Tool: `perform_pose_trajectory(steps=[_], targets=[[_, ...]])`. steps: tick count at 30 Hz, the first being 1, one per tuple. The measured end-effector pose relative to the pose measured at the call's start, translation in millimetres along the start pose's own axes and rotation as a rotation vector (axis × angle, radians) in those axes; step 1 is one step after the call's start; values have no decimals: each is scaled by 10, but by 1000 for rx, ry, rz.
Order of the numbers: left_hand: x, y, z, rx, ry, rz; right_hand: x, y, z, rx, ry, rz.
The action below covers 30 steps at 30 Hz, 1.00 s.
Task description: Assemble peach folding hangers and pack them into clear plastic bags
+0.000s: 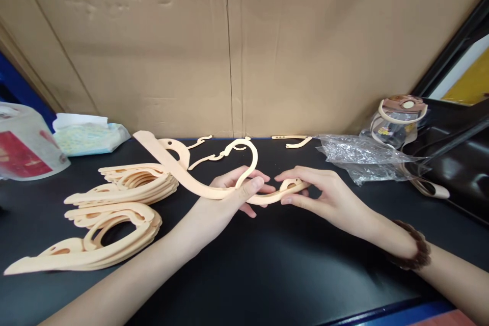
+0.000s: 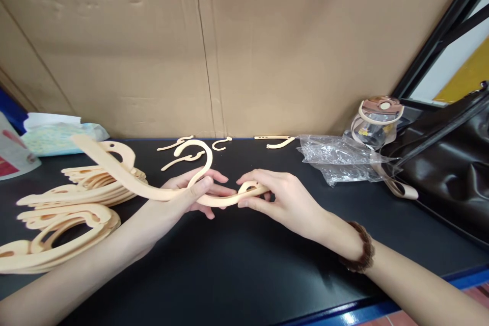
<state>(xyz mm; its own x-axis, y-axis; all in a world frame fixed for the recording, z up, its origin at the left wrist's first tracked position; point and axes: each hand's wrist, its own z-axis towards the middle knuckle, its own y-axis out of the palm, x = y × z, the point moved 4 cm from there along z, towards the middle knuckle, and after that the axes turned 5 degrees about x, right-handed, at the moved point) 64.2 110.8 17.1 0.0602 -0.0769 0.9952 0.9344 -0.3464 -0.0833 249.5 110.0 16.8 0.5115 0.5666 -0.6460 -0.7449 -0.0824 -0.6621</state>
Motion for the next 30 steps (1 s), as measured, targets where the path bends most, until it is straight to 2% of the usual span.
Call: perform_pose_trajectory(steps=[2,4,8,11,14,17,23,30], targets=[[11,-6,0,-6,1,50,11,-38,11,65,4,40],[-9,-6,-1,-35,-42,91,37,-60,24,97,60,186],[-71,35,-17,-159,-124,99,84,-42,41,100,199,557],[-73,73,-34,-255,-98,2,81,-12,44,80,223,675],[-56,79,-50,-297,-96,-57,84,-5,45,95,228,724],[-60,82,-76,-335,-126,16,107,-9,48,110,235,749],[-165,124,-131,-437,-135,83,70,46,34,-40,138,786],[-141,152,-127,-426,-145,32,11,75,-4,-177,95,726]])
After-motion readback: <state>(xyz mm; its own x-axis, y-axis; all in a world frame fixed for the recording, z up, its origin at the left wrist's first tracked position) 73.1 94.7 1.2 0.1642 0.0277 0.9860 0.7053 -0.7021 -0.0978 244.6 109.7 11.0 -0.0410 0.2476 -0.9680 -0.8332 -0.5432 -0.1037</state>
